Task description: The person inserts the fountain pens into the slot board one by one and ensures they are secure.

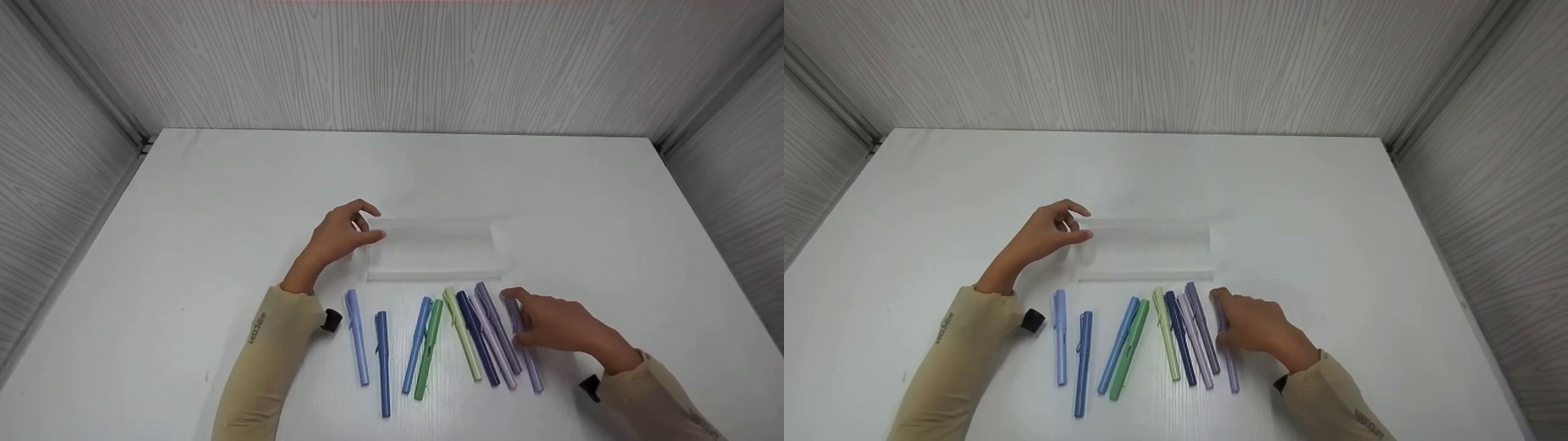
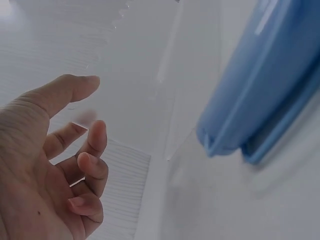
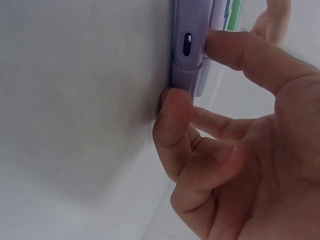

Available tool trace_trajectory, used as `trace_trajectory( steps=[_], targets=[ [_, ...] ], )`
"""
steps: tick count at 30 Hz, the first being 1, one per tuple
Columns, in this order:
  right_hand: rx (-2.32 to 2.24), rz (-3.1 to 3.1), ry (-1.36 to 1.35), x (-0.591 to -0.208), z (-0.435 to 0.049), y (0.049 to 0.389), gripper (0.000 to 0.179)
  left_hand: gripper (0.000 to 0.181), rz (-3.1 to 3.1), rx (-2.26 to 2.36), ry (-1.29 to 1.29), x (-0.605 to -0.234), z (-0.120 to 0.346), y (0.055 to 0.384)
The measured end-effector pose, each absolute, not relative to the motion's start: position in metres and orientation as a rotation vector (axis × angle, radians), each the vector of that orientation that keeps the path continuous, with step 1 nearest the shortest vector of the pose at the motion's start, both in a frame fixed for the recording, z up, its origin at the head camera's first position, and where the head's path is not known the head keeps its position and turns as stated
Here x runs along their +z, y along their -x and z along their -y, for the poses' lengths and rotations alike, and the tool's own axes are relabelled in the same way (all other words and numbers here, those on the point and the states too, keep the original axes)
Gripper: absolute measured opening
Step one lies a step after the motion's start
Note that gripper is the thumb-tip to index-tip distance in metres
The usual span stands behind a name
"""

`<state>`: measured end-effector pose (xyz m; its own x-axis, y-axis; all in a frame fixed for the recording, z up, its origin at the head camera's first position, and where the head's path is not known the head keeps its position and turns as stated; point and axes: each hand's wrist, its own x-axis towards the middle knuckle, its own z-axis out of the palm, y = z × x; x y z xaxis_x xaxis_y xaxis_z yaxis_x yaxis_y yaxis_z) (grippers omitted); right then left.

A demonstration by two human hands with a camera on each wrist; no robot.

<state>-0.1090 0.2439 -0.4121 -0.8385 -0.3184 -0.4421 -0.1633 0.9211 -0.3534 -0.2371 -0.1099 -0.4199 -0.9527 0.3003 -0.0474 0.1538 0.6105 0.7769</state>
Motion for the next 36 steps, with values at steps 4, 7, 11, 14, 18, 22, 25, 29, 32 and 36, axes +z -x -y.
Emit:
trace_trajectory(
  steps=[4,7,11,14,18,22,25,29,32,36],
  targets=[
    [-0.376,-2.600,0.366,-0.412,-0.241,0.109,0.069,0.041,-2.645,1.285,-0.386,-0.421,0.110,0.237],
    [-0.366,-2.628,0.387,-0.413,-0.242,0.110,0.065,0.038,-2.631,1.312,-0.387,-0.421,0.110,0.237],
    [-0.409,-2.630,0.408,-0.414,-0.245,0.111,0.061,0.034,-2.625,1.334,-0.379,-0.421,0.110,0.239],
    [-0.493,-2.607,0.419,-0.412,-0.252,0.113,0.059,0.032,-2.618,1.355,-0.372,-0.422,0.110,0.239],
    [-0.593,-2.590,0.432,-0.404,-0.260,0.117,0.060,0.028,-2.622,1.364,-0.377,-0.423,0.111,0.239],
    [-0.641,-2.624,0.432,-0.394,-0.262,0.120,0.061,0.024,-2.635,1.364,-0.392,-0.423,0.112,0.239],
    [-0.697,-2.654,0.432,-0.387,-0.261,0.125,0.063,0.022,-2.641,1.378,-0.409,-0.422,0.112,0.239],
    [-0.801,-2.672,0.412,-0.381,-0.258,0.131,0.064,0.021,-2.632,1.388,-0.420,-0.423,0.113,0.239],
    [-0.872,-2.674,0.405,-0.380,-0.256,0.135,0.065,0.020,-2.627,1.384,-0.413,-0.424,0.113,0.239],
    [-0.923,-2.679,0.441,-0.379,-0.254,0.139,0.067,0.020,-2.632,1.383,-0.420,-0.425,0.115,0.238]
  ],
)
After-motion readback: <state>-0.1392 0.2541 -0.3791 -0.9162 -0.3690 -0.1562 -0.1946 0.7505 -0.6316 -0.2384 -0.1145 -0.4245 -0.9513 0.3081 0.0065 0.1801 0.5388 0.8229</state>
